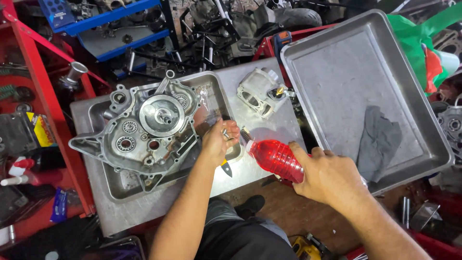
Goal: Cleaning a motorcycle engine casing using a brush and solvent
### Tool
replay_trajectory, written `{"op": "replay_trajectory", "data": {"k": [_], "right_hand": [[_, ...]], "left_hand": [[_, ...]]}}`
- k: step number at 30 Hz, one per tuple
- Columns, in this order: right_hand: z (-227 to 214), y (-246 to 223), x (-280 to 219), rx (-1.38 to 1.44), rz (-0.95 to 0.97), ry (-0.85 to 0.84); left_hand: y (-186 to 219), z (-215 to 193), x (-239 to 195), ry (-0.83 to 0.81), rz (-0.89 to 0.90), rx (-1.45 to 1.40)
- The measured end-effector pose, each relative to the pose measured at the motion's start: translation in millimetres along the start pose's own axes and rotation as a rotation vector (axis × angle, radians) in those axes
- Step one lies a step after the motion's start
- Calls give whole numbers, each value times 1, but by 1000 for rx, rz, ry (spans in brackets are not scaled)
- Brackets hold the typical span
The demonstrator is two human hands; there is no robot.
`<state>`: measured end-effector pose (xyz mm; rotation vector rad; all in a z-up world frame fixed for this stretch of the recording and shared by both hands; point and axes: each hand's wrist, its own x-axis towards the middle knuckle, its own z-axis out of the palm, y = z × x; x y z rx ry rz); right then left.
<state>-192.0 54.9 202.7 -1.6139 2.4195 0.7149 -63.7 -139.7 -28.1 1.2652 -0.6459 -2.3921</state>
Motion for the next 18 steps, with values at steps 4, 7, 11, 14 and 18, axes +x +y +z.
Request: {"op": "replay_trajectory", "data": {"k": [4, 7, 11, 14, 18], "right_hand": [[7, 1, -4, -37, 18, 11], [16, 2, -4, -60, 22, 29], [13, 2, -6, -43, 20, -16], [13, 2, -8, -39, 7, -47], [16, 4, -7, -33, -6, -118]], "left_hand": [[-9, -6, 9, -61, -11, -80], [-11, -5, 6, -95, -8, -92], [-12, -6, 6, -109, -7, -115], [-19, -12, 14, -104, -5, -131], [-21, -14, 17, -98, 12, -153]]}}
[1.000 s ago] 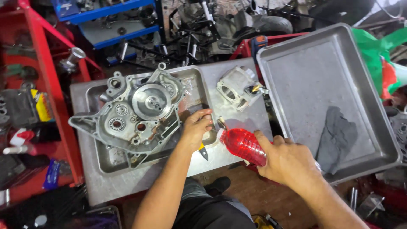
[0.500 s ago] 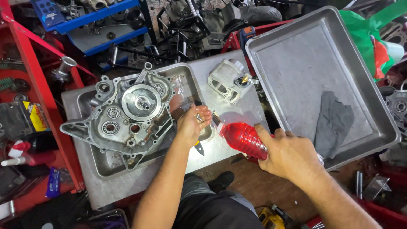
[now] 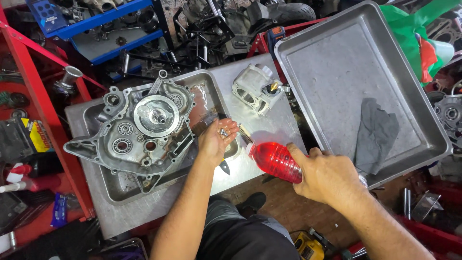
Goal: Cleaning a motorcycle engine casing using a brush and solvent
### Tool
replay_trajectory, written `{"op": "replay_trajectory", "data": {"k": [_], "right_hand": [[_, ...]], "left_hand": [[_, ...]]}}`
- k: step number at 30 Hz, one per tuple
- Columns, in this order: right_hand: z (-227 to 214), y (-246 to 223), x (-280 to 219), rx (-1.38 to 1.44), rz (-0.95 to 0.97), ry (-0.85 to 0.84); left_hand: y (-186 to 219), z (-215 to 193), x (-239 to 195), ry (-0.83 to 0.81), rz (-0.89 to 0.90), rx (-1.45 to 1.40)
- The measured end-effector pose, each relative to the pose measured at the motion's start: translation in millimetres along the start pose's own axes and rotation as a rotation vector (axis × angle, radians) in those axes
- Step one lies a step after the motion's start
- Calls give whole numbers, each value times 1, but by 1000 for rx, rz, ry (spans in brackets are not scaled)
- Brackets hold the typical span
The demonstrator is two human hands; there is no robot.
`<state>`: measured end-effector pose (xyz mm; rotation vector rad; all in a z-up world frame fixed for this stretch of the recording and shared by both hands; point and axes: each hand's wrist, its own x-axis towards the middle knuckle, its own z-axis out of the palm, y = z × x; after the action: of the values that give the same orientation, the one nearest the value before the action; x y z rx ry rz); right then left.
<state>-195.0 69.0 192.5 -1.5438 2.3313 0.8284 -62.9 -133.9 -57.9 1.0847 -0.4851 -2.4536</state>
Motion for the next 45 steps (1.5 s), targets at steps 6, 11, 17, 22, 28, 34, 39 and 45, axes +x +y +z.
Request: {"op": "replay_trajectory", "data": {"k": [6, 11, 17, 22, 28, 34, 39, 45], "right_hand": [[-7, -3, -2, 38, -5, -46], [-14, -3, -4, 68, 1, -49], [-19, 1, -9, 245, 34, 27], [-10, 2, -12, 351, 48, 168], [-14, 15, -15, 370, -32, 33], [12, 15, -10, 419, -43, 263], [16, 16, -11, 414, -38, 175], [74, 4, 4, 617, -15, 699]], "left_hand": [[4, 4, -3, 13, -2, -8], [1, 6, -7, 29, 100, 102], [-20, -32, 32, 189, 136, 656], [5, -16, 17, 164, 263, 909], [29, 27, -25, -16, 170, 634], [40, 34, -27, -3, 130, 609], [48, 35, -19, 224, 249, 1328], [40, 17, 0, 32, 254, 488]]}}
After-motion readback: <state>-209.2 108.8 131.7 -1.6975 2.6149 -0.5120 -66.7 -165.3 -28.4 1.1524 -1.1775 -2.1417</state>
